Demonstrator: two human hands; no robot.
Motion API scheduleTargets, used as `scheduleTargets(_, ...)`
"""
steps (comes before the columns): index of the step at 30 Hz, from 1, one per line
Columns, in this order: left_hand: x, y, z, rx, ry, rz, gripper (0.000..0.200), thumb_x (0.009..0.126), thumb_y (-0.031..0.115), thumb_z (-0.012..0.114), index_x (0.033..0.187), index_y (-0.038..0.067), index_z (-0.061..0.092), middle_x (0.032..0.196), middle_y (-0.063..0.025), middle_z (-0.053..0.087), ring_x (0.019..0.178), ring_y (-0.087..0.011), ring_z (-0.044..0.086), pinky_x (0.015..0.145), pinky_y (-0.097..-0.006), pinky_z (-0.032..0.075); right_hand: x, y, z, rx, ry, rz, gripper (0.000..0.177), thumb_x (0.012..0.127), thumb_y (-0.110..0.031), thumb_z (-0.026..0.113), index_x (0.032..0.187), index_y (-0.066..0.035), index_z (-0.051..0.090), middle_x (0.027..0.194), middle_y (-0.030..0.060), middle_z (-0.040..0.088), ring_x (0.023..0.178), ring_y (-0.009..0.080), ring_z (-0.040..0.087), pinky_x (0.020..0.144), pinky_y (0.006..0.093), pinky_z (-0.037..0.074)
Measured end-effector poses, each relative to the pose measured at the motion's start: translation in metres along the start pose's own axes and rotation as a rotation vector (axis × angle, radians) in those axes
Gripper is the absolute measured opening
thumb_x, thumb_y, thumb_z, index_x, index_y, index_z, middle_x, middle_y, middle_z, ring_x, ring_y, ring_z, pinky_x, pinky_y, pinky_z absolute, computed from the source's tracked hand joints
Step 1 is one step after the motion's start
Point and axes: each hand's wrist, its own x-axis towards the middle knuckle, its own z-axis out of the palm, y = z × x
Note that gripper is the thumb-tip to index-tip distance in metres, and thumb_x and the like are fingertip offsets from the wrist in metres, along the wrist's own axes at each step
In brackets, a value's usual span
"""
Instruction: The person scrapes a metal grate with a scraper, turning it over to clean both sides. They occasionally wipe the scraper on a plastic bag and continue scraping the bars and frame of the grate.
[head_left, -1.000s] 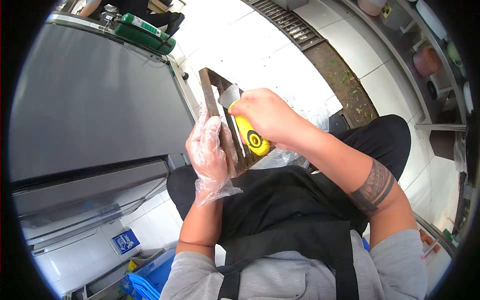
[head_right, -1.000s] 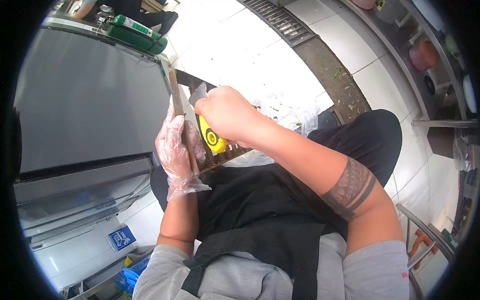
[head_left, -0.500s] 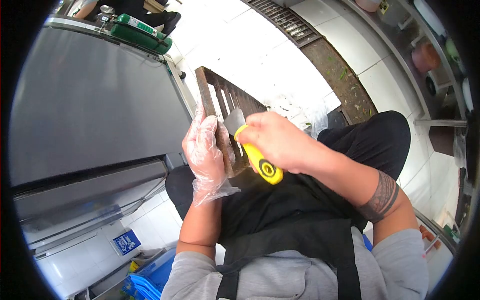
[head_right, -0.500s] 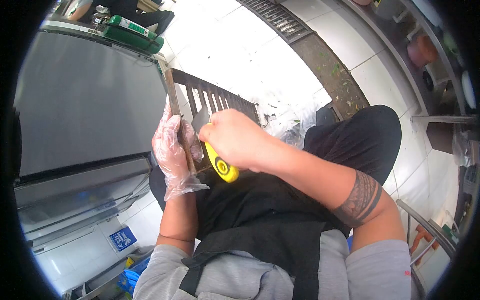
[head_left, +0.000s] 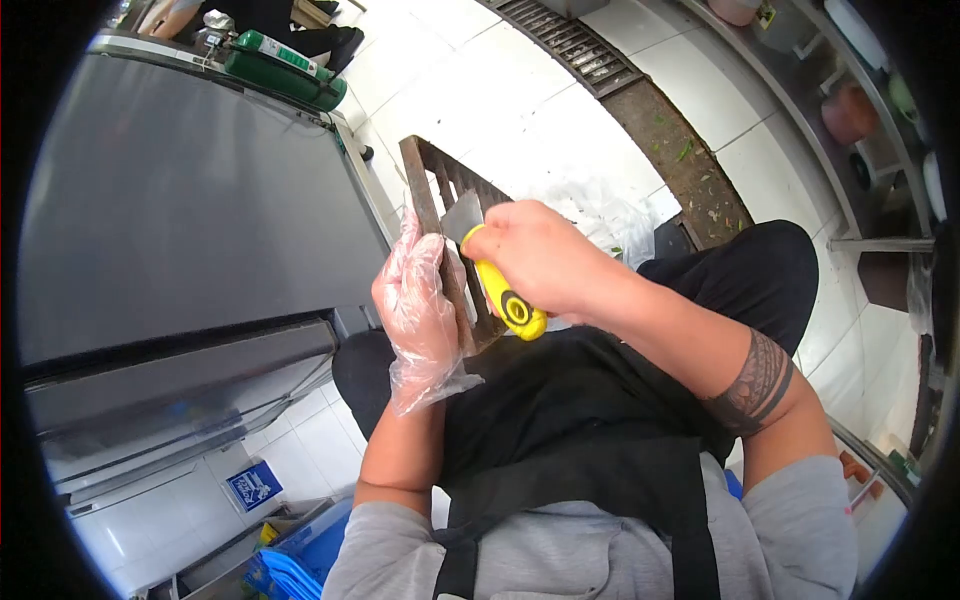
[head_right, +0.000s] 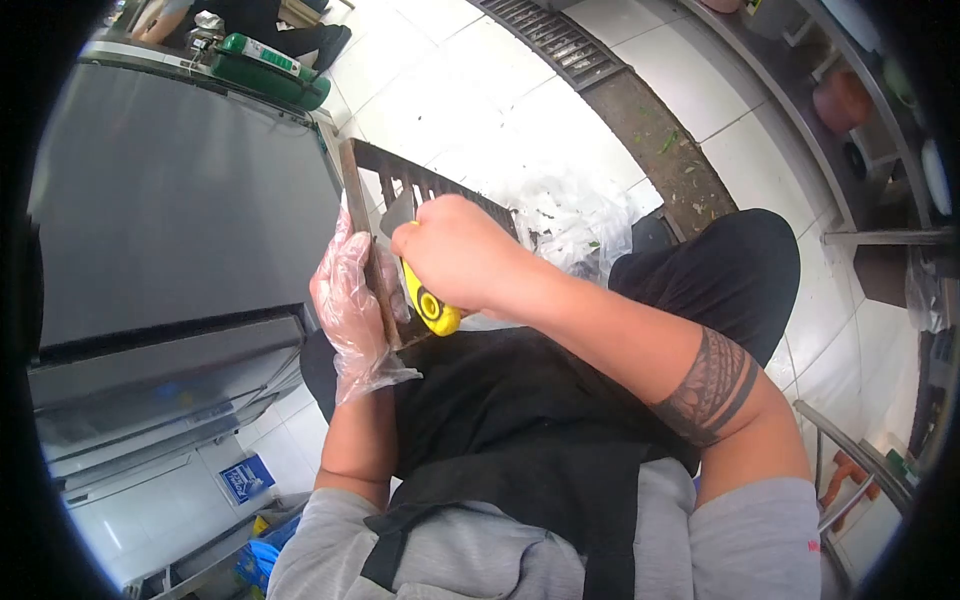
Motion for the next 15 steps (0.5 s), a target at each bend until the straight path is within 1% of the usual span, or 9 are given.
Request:
scheduleTargets(4, 0.003, -0.005, 0.003, 0.029, 0.016, 0.014, 0.047, 0.103, 0.011, 0.060, 0.145, -0.011, 0.059, 0.085, 0.0049, 0.057, 0.075, -0.0038, 0.047, 0.066, -0.0206, 0.040, 0.012, -0.002, -0.003, -0.022, 0.072, 0.099, 0.032, 0.096, -0.024, 0.063, 0.088, 0.006, 0.069, 0.075, 0.0152, 0.066, 0.066, 0.0212, 0.063, 0.065, 0.0369, 0.052)
scheduleTargets(6, 0.003, -0.008, -0.003, 0.011, 0.013, 0.005, 0.047, 0.103, 0.011, 0.060, 0.144, -0.012, 0.059, 0.089, 0.0037, 0.060, 0.077, -0.0043, 0.048, 0.069, -0.0208, 0.041, 0.018, 0.013, -0.001, -0.210, -0.033, -0.121, 0.031, 0.097, -0.024, 0.063, 0.088, 0.005, 0.070, 0.076, 0.0148, 0.066, 0.066, 0.0212, 0.064, 0.063, 0.0376, 0.052)
scheduleTargets(7, 0.003, -0.009, -0.004, -0.062, 0.005, -0.023, 0.047, 0.103, 0.011, 0.060, 0.144, -0.013, 0.059, 0.094, 0.0011, 0.064, 0.080, -0.0045, 0.049, 0.071, -0.0213, 0.043, 0.005, 0.019, -0.002, -0.430, 0.021, -0.382, 0.030, 0.097, -0.023, 0.062, 0.087, 0.005, 0.070, 0.076, 0.0143, 0.066, 0.063, 0.0218, 0.064, 0.061, 0.0378, 0.052)
scheduleTargets(8, 0.003, -0.010, -0.006, -0.066, 0.016, -0.025, 0.047, 0.103, 0.011, 0.060, 0.144, -0.013, 0.059, 0.094, 0.0011, 0.064, 0.080, -0.0045, 0.049, 0.071, -0.0213, 0.043, 0.002, 0.024, 0.000, -0.435, 0.010, -0.380, 0.030, 0.097, -0.023, 0.062, 0.087, 0.005, 0.070, 0.076, 0.0143, 0.066, 0.063, 0.0218, 0.064, 0.061, 0.0378, 0.052)
scheduleTargets(10, 0.004, -0.011, -0.009, 0.062, -0.008, 0.026, 0.047, 0.103, 0.010, 0.059, 0.144, -0.013, 0.058, 0.103, -0.0020, 0.067, 0.084, -0.0047, 0.051, 0.074, -0.0219, 0.045, -0.009, 0.010, 0.002, 0.063, 0.024, 0.070, 0.031, 0.098, -0.022, 0.061, 0.087, 0.006, 0.069, 0.074, 0.0124, 0.065, 0.060, 0.0220, 0.062, 0.059, 0.0372, 0.051)
scheduleTargets(11, 0.001, -0.011, -0.005, 0.087, 0.015, 0.017, 0.048, 0.103, 0.010, 0.059, 0.145, -0.014, 0.057, 0.108, -0.0024, 0.066, 0.087, -0.0049, 0.052, 0.077, -0.0219, 0.046, 0.012, 0.038, -0.005, -0.269, 0.019, -0.407, 0.030, 0.098, -0.021, 0.062, 0.086, 0.006, 0.067, 0.073, 0.0107, 0.064, 0.058, 0.0200, 0.060, 0.057, 0.0359, 0.050)
scheduleTargets(12, -0.002, -0.008, -0.001, 0.089, 0.005, 0.016, 0.048, 0.103, 0.010, 0.059, 0.145, -0.014, 0.057, 0.108, -0.0024, 0.066, 0.087, -0.0049, 0.052, 0.077, -0.0219, 0.046, 0.013, 0.023, -0.008, -0.266, 0.028, -0.406, 0.030, 0.098, -0.021, 0.062, 0.086, 0.006, 0.067, 0.073, 0.0107, 0.064, 0.058, 0.0200, 0.060, 0.057, 0.0359, 0.050)
scheduleTargets(14, -0.006, -0.001, 0.006, -0.011, -0.028, -0.006, 0.048, 0.104, 0.010, 0.059, 0.145, -0.013, 0.057, 0.111, -0.0017, 0.066, 0.090, -0.0057, 0.053, 0.080, -0.0222, 0.047, 0.010, -0.025, -0.008, 0.139, 0.016, 0.122, 0.028, 0.098, -0.020, 0.062, 0.087, 0.006, 0.065, 0.073, 0.0103, 0.063, 0.059, 0.0199, 0.062, 0.055, 0.0373, 0.050)
scheduleTargets(15, -0.005, -0.002, 0.007, -0.012, -0.032, -0.001, 0.048, 0.104, 0.010, 0.059, 0.145, -0.013, 0.057, 0.111, -0.0017, 0.066, 0.090, -0.0057, 0.053, 0.080, -0.0222, 0.047, 0.028, 0.005, -0.003, 0.091, 0.062, 0.039, 0.026, 0.098, -0.019, 0.063, 0.087, 0.005, 0.064, 0.072, 0.0112, 0.063, 0.058, 0.0218, 0.065, 0.051, 0.0386, 0.050)
